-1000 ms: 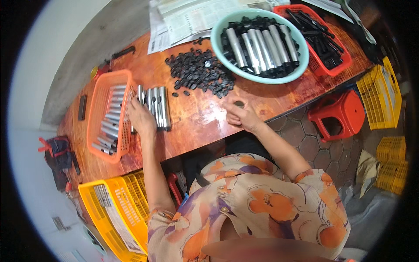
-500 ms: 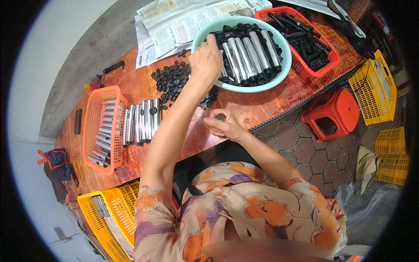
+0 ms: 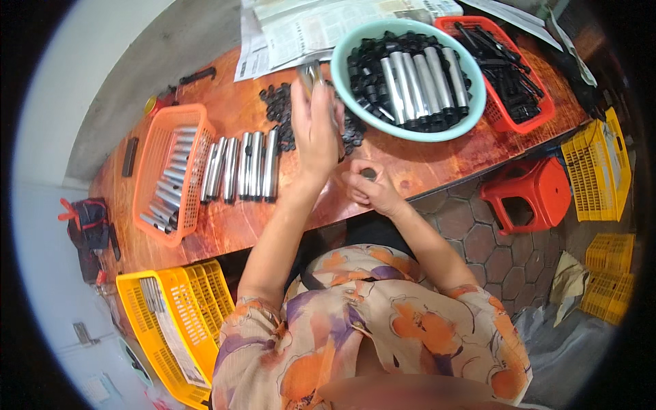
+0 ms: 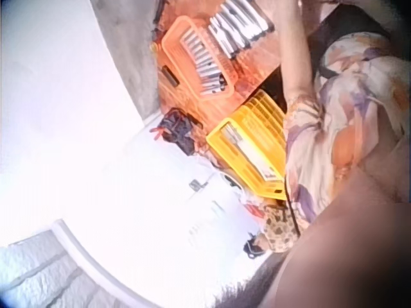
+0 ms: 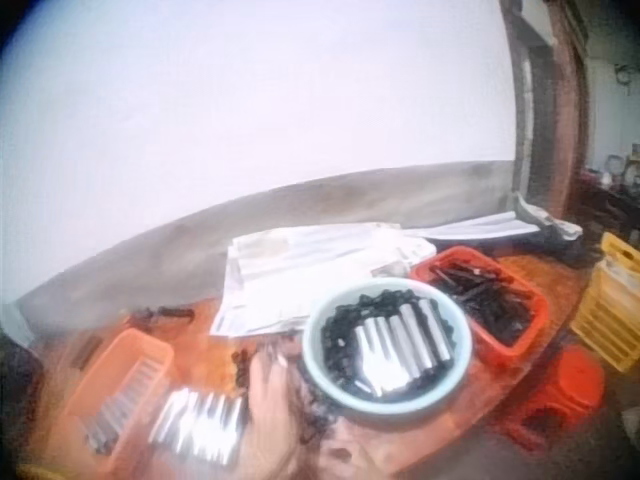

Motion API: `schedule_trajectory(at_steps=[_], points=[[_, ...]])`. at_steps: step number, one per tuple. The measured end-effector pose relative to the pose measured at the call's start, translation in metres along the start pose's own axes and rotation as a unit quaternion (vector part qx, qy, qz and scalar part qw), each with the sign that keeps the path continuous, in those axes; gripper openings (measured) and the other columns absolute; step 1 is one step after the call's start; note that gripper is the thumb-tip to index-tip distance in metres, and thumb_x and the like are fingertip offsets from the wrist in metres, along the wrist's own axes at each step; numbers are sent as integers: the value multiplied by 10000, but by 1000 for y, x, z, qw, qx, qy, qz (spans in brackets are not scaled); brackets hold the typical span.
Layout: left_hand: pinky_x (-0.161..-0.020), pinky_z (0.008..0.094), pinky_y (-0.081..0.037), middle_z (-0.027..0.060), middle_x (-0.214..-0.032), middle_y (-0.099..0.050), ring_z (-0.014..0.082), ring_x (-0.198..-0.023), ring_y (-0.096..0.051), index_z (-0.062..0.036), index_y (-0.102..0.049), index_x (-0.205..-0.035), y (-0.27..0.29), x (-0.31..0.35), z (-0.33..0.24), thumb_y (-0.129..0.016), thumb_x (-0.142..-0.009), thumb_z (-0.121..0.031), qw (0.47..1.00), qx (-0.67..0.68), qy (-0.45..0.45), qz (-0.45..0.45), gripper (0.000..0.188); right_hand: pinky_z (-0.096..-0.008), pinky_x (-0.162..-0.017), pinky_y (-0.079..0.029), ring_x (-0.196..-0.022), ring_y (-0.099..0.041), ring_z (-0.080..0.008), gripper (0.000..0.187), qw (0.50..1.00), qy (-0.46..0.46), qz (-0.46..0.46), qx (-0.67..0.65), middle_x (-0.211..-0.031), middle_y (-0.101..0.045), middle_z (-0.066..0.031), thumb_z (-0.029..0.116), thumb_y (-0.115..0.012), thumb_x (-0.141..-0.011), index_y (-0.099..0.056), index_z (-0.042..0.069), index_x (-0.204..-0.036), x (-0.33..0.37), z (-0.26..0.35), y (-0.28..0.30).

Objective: The person repeatedly picks up a silver cylindrical marker body and a black cap, then presses the cap onto the body. Completed units are placed into a light blue bowl on the table. The person continues this one-at-a-time assembly throughout the clip.

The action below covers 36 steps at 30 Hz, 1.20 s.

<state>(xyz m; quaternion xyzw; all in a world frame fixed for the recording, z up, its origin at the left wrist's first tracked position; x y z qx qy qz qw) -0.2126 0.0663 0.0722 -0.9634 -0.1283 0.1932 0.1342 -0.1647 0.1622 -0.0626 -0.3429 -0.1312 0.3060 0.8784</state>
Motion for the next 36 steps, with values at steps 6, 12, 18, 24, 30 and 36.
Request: schedule_trajectory(at_steps=[6,12,18,24,30,36], points=[[-537,207,-360,25,-740,-462,77,-608,-413,-48,-427,-1057,93,81,40,-451,-965,-206,980,-177,-69,-65,184,-208,-380,-215,-409,-303,-52,216,998,8,-51,-29,-524,-344,43,137,-569,-914,-479,102,-721,-5,8,-5],[-561,212,-364,17,-778,-448,69,-651,-409,-41,-405,-1165,93,91,40,-476,-964,-237,992,-104,-60,-47,289,-230,-449,-300,-415,-309,-84,353,995,86,-41,-12,-523,-350,21,285,-547,-933,-386,123,-663,-39,69,-64],[-537,322,-441,103,-667,-548,242,-551,-546,-30,-482,-1025,80,92,21,-609,-876,-267,956,-258,-139,-31,307,-299,-659,-455,-430,-359,-71,388,993,51,-75,-78,-510,-343,58,322,-559,-934,-384,168,-623,-69,86,-103],[-556,328,-463,115,-693,-582,259,-571,-587,-33,-489,-1029,80,94,25,-625,-873,-292,951,-280,-129,-16,331,-338,-676,-458,-448,-382,-72,371,979,-46,-106,-165,-521,-363,62,281,-618,-898,-400,163,-623,-82,64,-92],[-553,329,-461,114,-686,-583,262,-569,-587,-34,-491,-1032,80,95,28,-627,-868,-272,953,-281,-112,-2,320,-346,-696,-445,-456,-372,-69,378,977,-65,-123,-162,-531,-357,69,280,-628,-891,-391,165,-620,-85,62,-92],[-541,333,-453,114,-665,-570,258,-552,-574,-36,-491,-1022,78,93,26,-630,-865,-269,950,-288,-121,-2,314,-343,-679,-443,-457,-368,-65,381,981,-58,-125,-139,-528,-352,72,284,-625,-894,-388,173,-617,-86,64,-91]])
Point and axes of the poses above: each hand's wrist, its own x-axis away from the middle knuckle, its own y-axis out of the back of the hand, z = x × y, the point moved 7 cm from there along -x, towards the middle knuckle
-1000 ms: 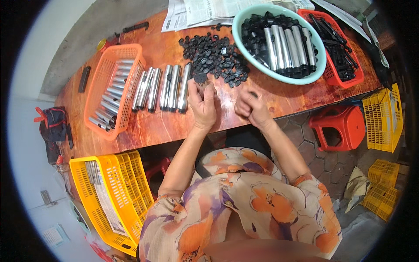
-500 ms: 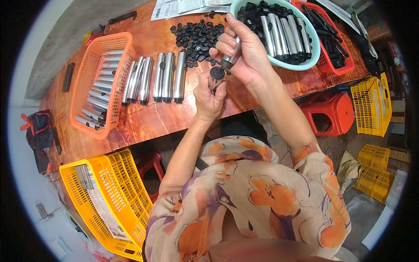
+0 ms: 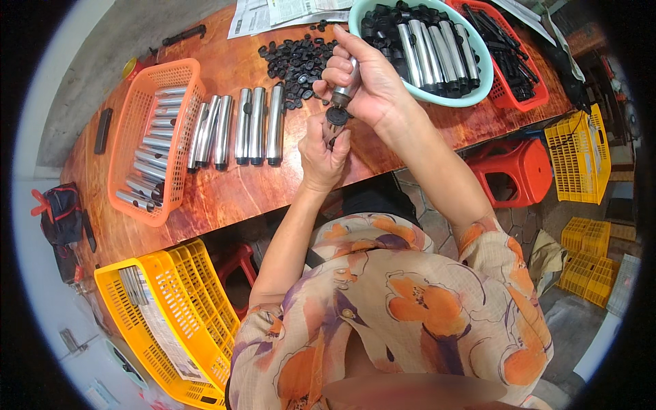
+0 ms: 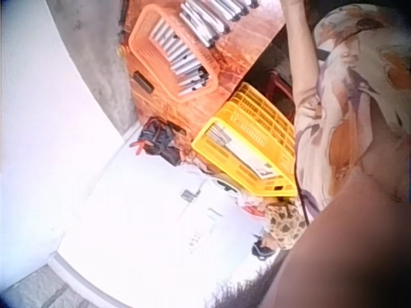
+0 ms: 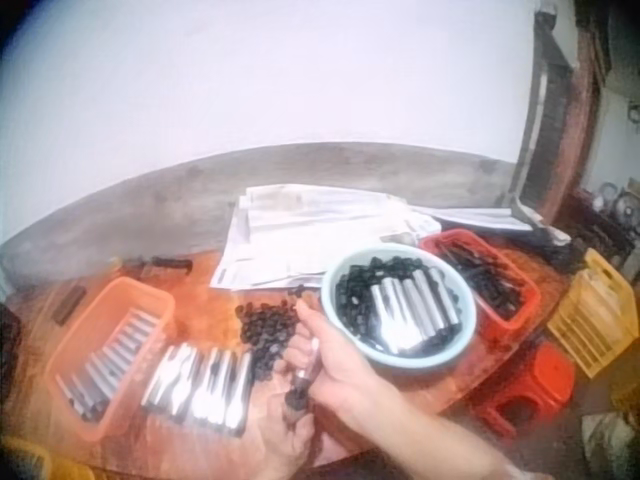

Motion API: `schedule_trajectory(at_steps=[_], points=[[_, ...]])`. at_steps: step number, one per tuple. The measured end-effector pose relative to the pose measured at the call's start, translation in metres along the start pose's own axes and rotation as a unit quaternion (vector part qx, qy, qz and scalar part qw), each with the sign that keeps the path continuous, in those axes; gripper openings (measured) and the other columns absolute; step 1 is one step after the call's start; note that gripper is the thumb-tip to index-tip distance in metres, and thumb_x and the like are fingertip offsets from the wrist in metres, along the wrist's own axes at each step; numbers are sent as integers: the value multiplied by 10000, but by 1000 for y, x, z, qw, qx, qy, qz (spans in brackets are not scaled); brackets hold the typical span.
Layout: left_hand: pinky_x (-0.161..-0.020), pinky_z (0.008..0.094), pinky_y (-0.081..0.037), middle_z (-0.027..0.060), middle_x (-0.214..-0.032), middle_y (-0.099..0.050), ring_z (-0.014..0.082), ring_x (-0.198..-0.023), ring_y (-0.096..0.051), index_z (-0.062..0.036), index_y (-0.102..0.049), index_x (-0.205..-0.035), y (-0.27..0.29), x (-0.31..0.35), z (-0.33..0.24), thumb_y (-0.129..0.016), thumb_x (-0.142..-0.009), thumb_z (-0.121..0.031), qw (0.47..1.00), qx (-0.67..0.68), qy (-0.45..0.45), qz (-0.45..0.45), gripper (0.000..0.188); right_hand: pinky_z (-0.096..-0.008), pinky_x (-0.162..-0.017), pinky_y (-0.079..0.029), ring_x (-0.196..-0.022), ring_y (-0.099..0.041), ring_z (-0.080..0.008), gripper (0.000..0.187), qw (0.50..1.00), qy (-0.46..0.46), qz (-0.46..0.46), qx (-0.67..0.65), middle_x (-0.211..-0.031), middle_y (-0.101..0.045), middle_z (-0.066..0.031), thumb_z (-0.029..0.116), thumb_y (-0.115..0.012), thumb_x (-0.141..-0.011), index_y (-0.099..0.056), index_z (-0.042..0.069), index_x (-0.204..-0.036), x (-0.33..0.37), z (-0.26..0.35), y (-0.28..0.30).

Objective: The person repeatedly picks up a silver cylindrical marker body and a black cap, then presses the cap onto the body. Completed units are placed into a light blue bowl on the table. The person continues this one-at-a-time assembly throughout the clip.

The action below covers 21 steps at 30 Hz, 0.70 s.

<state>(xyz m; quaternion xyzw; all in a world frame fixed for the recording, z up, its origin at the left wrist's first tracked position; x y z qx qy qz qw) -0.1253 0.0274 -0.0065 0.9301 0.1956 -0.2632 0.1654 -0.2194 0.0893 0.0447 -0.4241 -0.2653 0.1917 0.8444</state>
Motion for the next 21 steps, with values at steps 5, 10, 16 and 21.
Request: schedule_trajectory(at_steps=[5,10,16,21], points=[[-536,329,-449,109,-648,-563,251,-544,-570,-40,-491,-1014,-4,3,12,-630,-865,-273,998,50,26,7,309,-328,-660,-448,-452,-368,-59,376,1000,10,2,13,-524,-353,74,284,-619,-898,-391,178,-618,0,2,-1],[-532,324,-444,106,-634,-554,251,-535,-562,-40,-490,-1005,-3,1,6,-627,-868,-280,999,31,13,13,308,-307,-644,-453,-442,-367,-54,366,998,28,34,38,-517,-352,80,275,-608,-904,-399,182,-617,1,4,-4],[-526,324,-441,107,-634,-552,253,-531,-560,-43,-489,-995,-1,-2,2,-621,-872,-291,1000,18,14,18,306,-281,-642,-454,-438,-371,-49,349,993,52,62,82,-516,-369,82,268,-589,-914,-418,176,-624,5,6,-11],[-527,325,-437,108,-630,-541,249,-527,-545,-42,-486,-994,-2,-2,4,-615,-875,-303,999,24,29,30,314,-267,-629,-447,-445,-366,-51,342,985,101,69,120,-526,-370,72,275,-592,-913,-421,171,-637,6,9,-13]])
Point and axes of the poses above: each hand's wrist, its own x-axis away from the middle knuckle, its own y-axis out of the back of the hand, z = x × y, the point moved 7 cm from there along -x, towards the middle knuckle
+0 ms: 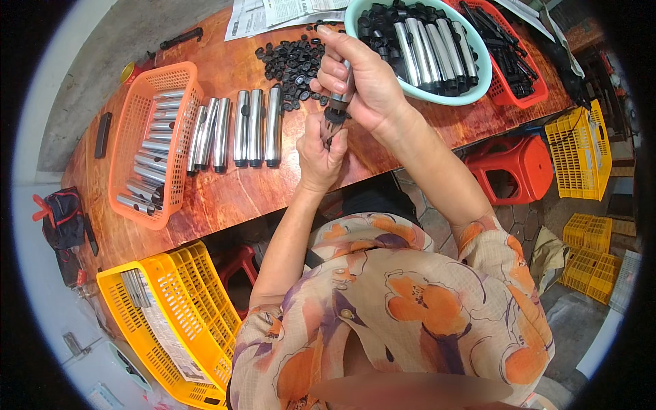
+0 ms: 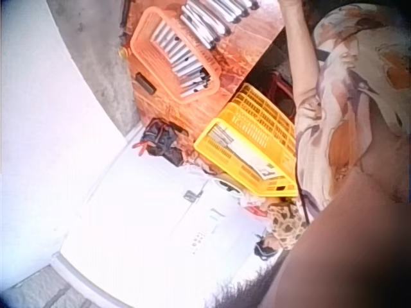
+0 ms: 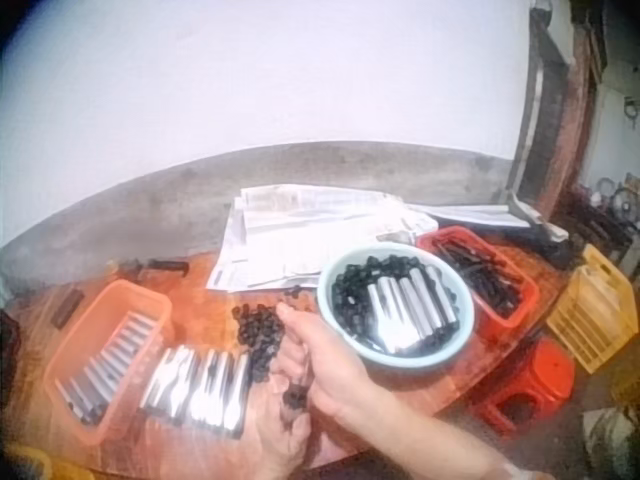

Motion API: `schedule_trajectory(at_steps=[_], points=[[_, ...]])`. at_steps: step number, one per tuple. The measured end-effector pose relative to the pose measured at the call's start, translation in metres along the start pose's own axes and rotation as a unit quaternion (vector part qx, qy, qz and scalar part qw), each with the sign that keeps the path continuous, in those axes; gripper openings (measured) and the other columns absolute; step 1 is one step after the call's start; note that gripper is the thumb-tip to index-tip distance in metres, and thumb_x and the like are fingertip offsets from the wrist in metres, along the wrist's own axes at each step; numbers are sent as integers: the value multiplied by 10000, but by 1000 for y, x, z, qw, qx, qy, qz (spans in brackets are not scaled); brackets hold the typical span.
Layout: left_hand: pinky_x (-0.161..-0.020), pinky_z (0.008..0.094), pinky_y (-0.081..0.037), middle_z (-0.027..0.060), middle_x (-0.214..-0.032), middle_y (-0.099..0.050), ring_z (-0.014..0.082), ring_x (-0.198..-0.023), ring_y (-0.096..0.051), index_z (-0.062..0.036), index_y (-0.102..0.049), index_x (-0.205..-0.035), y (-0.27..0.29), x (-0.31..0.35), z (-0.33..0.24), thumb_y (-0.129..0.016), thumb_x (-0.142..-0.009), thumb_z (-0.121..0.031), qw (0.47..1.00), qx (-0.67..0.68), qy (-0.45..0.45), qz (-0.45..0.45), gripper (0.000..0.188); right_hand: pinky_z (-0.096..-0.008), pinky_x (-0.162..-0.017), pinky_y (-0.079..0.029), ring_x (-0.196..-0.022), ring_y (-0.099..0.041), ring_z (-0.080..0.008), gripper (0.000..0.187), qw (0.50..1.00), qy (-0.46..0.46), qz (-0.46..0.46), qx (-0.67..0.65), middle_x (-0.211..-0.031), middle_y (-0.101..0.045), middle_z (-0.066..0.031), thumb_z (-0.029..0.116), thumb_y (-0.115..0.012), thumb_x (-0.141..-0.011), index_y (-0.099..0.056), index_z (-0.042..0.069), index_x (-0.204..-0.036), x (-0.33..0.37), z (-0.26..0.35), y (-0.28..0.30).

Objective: The person repeatedly picks up a silver cylindrical marker body and a black cap, then presses the cap onto the body. Completed units are placed into a light blue bowl on the table. The person continues this one-at-a-time assembly throughout the clip.

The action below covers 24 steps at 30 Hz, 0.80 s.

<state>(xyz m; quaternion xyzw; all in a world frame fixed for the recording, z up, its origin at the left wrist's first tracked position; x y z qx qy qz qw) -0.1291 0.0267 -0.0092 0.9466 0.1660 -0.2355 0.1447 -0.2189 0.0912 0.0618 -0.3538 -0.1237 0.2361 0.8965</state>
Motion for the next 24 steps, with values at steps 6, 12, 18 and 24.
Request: schedule_trajectory(at_steps=[6,12,18,24], points=[[-535,321,-434,104,-628,-524,227,-533,-524,-38,-486,-992,0,-1,3,-608,-878,-323,1000,8,8,0,330,-214,-506,-366,-461,-348,-43,300,997,63,3,39,-546,-366,57,247,-617,-903,-470,141,-664,8,8,-10],[-584,310,-450,112,-664,-547,200,-594,-553,-27,-493,-982,0,-4,1,-602,-882,-344,1000,27,2,-12,350,-181,-400,-283,-436,-350,-25,234,985,135,50,98,-523,-396,57,222,-638,-893,-543,90,-725,13,12,-18],[-633,281,-454,116,-755,-587,164,-673,-567,-2,-510,-1040,0,-5,6,-623,-870,-318,996,89,13,-23,376,-178,-387,-298,-434,-383,-8,202,967,169,98,166,-512,-445,54,203,-636,-891,-566,72,-754,15,10,-24],[-691,259,-463,68,-872,-637,94,-762,-557,18,-520,-1068,2,3,8,-740,-768,-133,996,84,39,0,402,-204,-402,-246,-442,-337,-20,188,942,145,176,247,-539,-442,32,128,-617,-883,-541,49,-730,25,7,-39]])
Point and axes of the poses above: each hand's wrist, its own x-axis away from the middle knuckle, its own y-axis out of the back of the hand, z = x × y, the point moved 7 cm from there along -x, towards the middle knuckle
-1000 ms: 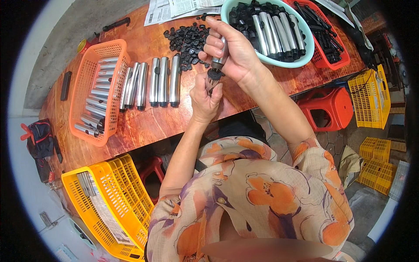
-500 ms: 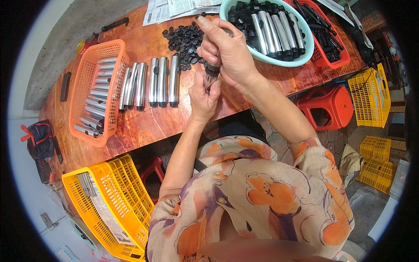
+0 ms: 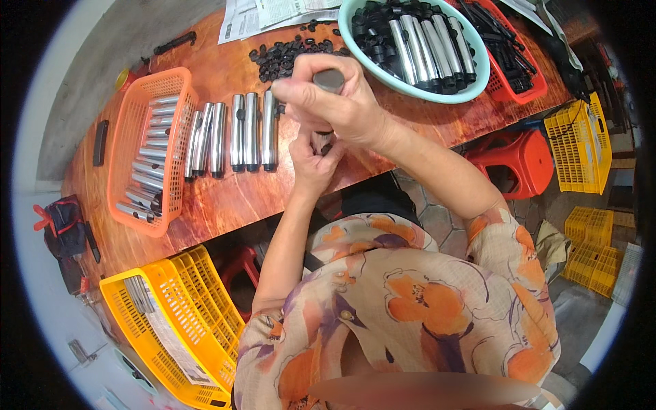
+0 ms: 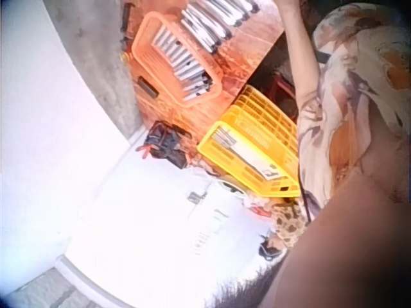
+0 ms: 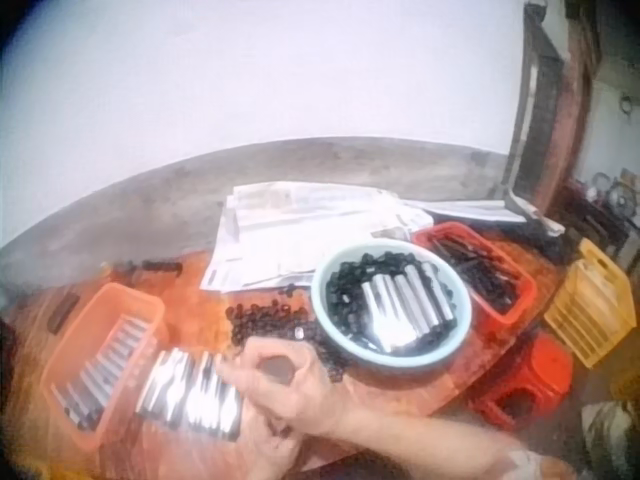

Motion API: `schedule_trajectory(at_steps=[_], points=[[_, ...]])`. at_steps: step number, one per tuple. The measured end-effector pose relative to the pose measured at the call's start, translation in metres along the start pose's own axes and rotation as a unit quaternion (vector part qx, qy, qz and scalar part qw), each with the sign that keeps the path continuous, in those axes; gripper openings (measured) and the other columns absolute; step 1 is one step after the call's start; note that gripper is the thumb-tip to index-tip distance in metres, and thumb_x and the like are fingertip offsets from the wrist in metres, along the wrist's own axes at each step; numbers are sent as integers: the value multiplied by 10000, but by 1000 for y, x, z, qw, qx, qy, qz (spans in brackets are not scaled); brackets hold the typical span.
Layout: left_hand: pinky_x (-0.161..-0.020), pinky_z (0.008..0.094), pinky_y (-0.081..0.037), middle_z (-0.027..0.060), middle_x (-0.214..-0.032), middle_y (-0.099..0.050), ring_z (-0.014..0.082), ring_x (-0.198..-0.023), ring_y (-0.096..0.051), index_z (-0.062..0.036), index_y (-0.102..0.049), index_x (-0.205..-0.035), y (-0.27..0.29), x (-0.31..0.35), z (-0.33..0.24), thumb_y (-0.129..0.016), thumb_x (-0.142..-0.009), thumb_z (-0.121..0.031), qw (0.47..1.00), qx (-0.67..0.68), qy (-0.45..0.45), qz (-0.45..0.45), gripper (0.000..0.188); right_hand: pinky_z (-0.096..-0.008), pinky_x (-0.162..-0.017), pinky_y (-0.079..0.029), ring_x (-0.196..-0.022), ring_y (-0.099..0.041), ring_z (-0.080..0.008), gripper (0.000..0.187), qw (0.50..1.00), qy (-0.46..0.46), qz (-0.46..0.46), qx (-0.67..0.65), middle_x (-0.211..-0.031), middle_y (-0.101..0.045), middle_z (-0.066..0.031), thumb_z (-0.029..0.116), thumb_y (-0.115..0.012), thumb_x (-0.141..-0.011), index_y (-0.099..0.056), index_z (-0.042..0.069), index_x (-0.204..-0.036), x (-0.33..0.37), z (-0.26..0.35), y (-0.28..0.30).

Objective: The person repeatedly picks up a silver cylindrical marker body and a black cap, then presses the cap onto the body. Completed units are placed into a light blue bowl on the table. The person continues this one-at-a-time assembly throughout the clip.

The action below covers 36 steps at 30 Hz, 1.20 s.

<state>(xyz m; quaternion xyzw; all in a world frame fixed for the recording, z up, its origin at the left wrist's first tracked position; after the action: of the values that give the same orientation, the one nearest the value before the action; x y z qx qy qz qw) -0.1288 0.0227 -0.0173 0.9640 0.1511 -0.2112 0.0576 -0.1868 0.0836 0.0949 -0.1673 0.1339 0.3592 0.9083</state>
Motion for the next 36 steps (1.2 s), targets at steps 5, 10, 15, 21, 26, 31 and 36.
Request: schedule_trajectory(at_steps=[5,10,15,21,26,31,36], points=[[-792,270,-458,8,-1009,-590,112,-917,-539,-23,-560,-1059,-13,12,12,-787,-699,-56,952,172,193,163,427,-192,-408,-313,-450,-423,-21,271,991,-38,123,-25,-503,-464,49,205,-713,-781,-570,45,-616,6,3,-6],[-859,280,-447,24,-1079,-587,120,-1032,-528,-32,-576,-1105,-22,7,6,-763,-730,-52,945,170,196,201,419,-197,-403,-308,-435,-425,-38,301,992,-35,108,-58,-485,-454,35,181,-697,-785,-531,36,-580,14,3,6],[-807,280,-467,34,-993,-626,129,-918,-585,-8,-594,-1077,-10,15,15,-695,-766,-31,992,21,94,79,328,-215,-422,-311,-458,-440,-41,303,999,32,-14,22,-495,-472,17,192,-681,-782,-523,29,-581,19,12,14],[-693,268,-465,23,-840,-641,105,-768,-581,-20,-633,-964,-9,3,-23,-694,-774,-63,999,15,-7,-32,203,-226,-444,-338,-491,-457,-48,227,996,50,-63,33,-554,-487,-1,110,-652,-808,-548,2,-638,28,16,2],[-641,243,-433,-15,-741,-603,64,-704,-516,-28,-627,-834,-6,11,18,-729,-759,-89,969,85,184,138,141,-206,-438,-357,-531,-498,-61,97,995,90,38,-15,-699,-534,-10,75,-648,-808,-693,86,-893,17,4,7],[-555,280,-436,31,-631,-572,84,-587,-497,4,-617,-822,-6,14,16,-693,-760,-57,991,16,122,59,115,-210,-405,-300,-429,-405,-31,196,995,41,-74,-44,-538,-466,35,89,-609,-867,-574,22,-686,17,3,6],[-527,340,-454,180,-636,-580,318,-555,-594,-9,-622,-845,2,8,11,-677,-730,-45,987,-131,39,-88,132,-219,-383,-260,-403,-323,-40,232,960,157,-211,91,-515,-394,33,106,-599,-887,-505,59,-681,14,5,18]])
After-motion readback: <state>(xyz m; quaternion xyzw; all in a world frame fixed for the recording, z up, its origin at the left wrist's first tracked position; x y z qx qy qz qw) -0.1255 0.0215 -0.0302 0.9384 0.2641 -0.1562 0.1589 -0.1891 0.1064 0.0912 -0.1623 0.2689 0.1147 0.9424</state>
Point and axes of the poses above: each hand's wrist, its own x-axis away from the middle knuckle, its own y-axis out of the back of the hand, z = x × y, the point moved 7 cm from there along -x, towards the middle knuckle
